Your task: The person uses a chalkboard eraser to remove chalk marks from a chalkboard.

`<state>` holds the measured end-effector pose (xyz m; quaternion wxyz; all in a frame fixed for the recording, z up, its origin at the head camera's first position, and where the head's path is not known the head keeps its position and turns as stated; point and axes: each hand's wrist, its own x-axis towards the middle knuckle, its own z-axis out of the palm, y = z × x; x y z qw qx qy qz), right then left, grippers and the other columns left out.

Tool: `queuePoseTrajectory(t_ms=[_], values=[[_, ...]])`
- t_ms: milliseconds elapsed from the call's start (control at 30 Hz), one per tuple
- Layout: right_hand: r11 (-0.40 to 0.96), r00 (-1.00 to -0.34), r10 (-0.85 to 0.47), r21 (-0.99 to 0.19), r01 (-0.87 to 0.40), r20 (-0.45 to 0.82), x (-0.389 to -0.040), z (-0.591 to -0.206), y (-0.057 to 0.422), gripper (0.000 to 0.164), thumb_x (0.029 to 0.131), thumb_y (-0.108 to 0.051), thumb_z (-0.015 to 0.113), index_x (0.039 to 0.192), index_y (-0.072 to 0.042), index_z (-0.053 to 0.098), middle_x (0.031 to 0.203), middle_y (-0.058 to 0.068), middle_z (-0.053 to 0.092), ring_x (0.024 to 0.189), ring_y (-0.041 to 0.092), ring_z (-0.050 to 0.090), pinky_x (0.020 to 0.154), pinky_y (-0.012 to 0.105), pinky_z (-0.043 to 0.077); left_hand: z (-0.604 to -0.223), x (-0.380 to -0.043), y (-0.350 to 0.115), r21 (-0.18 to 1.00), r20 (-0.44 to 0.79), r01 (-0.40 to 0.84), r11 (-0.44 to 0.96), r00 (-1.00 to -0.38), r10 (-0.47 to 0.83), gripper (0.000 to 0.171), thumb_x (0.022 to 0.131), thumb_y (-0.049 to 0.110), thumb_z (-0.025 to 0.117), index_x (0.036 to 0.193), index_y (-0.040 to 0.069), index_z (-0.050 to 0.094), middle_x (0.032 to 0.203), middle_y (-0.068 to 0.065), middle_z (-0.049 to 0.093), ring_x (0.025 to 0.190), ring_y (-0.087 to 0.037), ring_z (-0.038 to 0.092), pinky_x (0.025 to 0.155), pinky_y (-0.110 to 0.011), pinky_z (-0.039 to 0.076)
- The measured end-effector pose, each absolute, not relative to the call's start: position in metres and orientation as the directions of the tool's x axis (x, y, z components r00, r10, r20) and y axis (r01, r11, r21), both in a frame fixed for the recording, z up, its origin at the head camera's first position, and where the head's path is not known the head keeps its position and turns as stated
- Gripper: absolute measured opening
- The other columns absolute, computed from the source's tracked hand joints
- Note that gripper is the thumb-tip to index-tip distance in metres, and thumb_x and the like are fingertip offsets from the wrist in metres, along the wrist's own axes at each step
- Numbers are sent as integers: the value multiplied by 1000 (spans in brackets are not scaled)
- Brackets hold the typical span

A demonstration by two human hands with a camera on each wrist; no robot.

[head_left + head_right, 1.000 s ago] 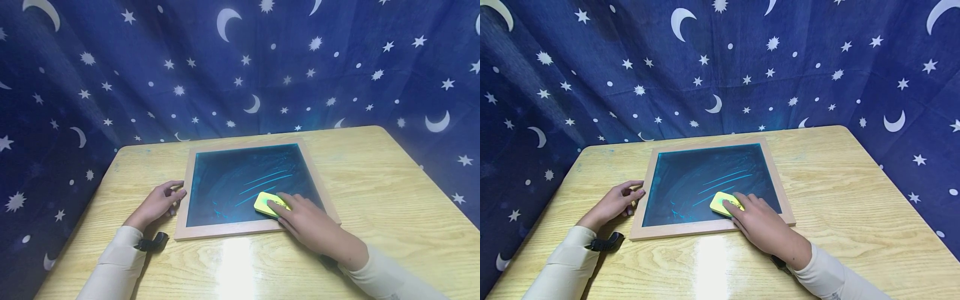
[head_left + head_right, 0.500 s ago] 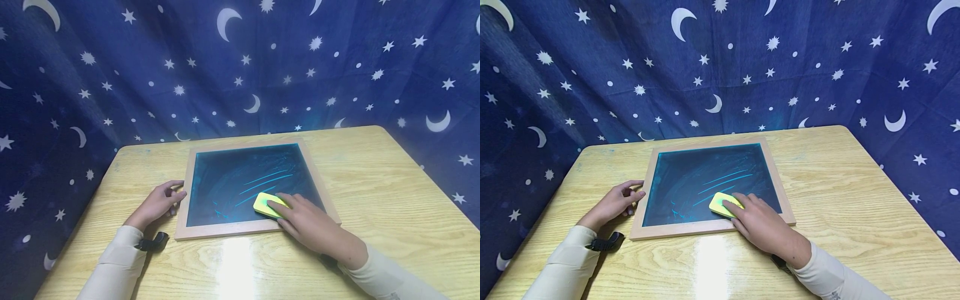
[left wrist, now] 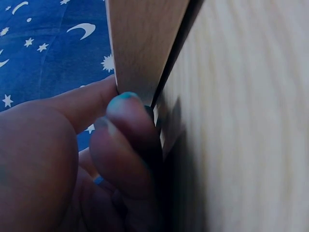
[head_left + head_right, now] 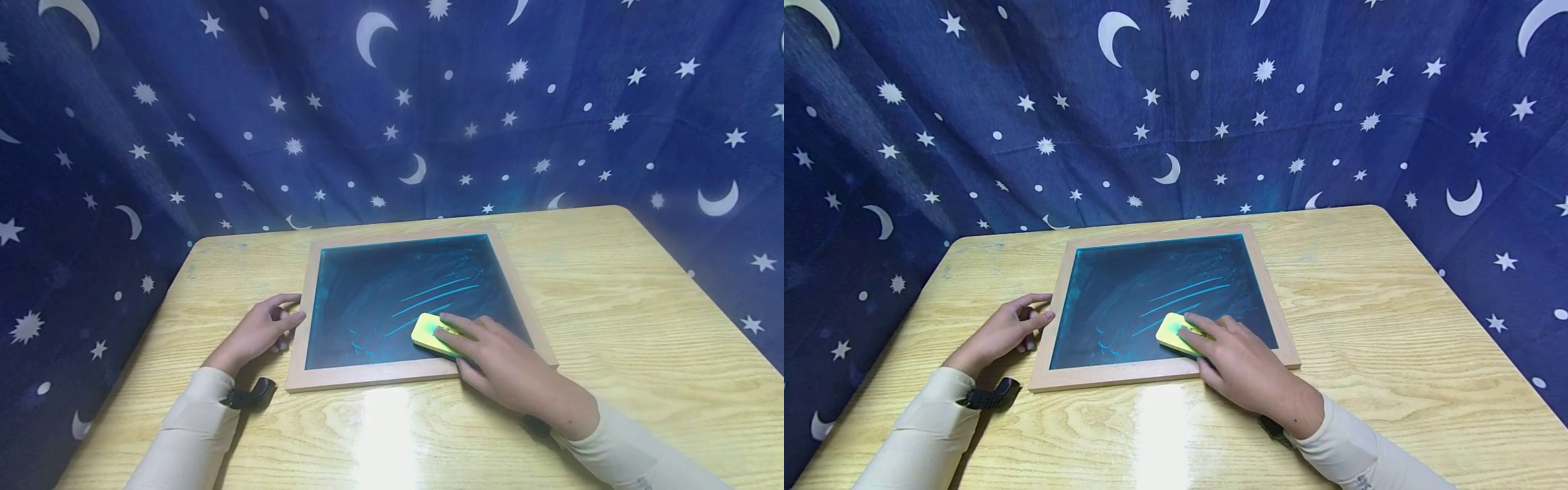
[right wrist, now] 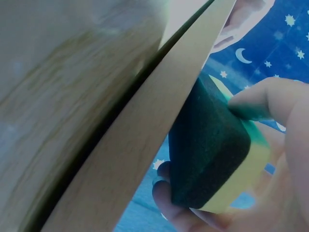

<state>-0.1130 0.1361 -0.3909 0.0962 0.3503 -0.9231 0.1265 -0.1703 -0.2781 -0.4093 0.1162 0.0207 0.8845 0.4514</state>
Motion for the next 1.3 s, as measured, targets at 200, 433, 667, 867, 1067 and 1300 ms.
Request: queuePoseTrajectory(t_ms=[200, 433, 667, 867, 1067, 1300], values=[[722, -722, -618, -141, -678, 310, -116, -394, 138, 47, 92, -19, 67, 139, -19, 61, 146, 5, 56, 102, 18, 62, 81, 35, 54, -410, -170, -278, 804, -182, -63, 592, -973, 142, 61, 101, 28, 62, 150, -1, 39, 84, -9, 60, 57, -16, 56, 51, -29, 50], [754, -736, -583, -107, -648, 344, -120, -394, 140, 46, 90, -14, 68, 135, -14, 64, 142, 11, 59, 104, 28, 65, 84, 41, 57, -408, -170, -278, 805, -193, -76, 588, -971, 139, 62, 100, 29, 62, 150, 0, 40, 85, -9, 60, 57, -16, 57, 52, -30, 51], [816, -795, -519, -95, -570, 316, -126, -392, 147, 45, 89, -17, 71, 133, -12, 65, 139, 15, 60, 102, 34, 66, 81, 46, 58, -409, -170, -278, 805, -186, -65, 590, -971, 147, 62, 101, 28, 61, 150, -1, 38, 85, -9, 60, 57, -16, 56, 51, -30, 50], [863, -847, -454, -98, -495, 275, -130, -388, 156, 46, 89, -17, 72, 134, -10, 64, 137, 18, 60, 106, 41, 67, 77, 52, 59, -409, -170, -278, 804, -191, -73, 591, -971, 140, 62, 101, 28, 61, 150, -1, 38, 85, -8, 59, 56, -16, 56, 51, -29, 50], [898, -886, -393, -103, -427, 245, -131, -382, 162, 45, 90, -16, 71, 133, -7, 63, 137, 21, 60, 107, 45, 66, 78, 57, 58, -409, -170, -278, 809, -196, -81, 583, -971, 138, 61, 101, 28, 62, 150, -1, 40, 80, -6, 56, 55, -15, 56, 50, -29, 49], [902, -891, -385, -105, -418, 241, -131, -380, 163, 45, 90, -16, 71, 133, -5, 63, 137, 23, 59, 106, 45, 66, 81, 57, 57, -409, -171, -279, 801, -208, -91, 592, -969, 132, 60, 100, 28, 62, 149, 0, 41, 80, -5, 55, 56, -15, 56, 52, -29, 50]])
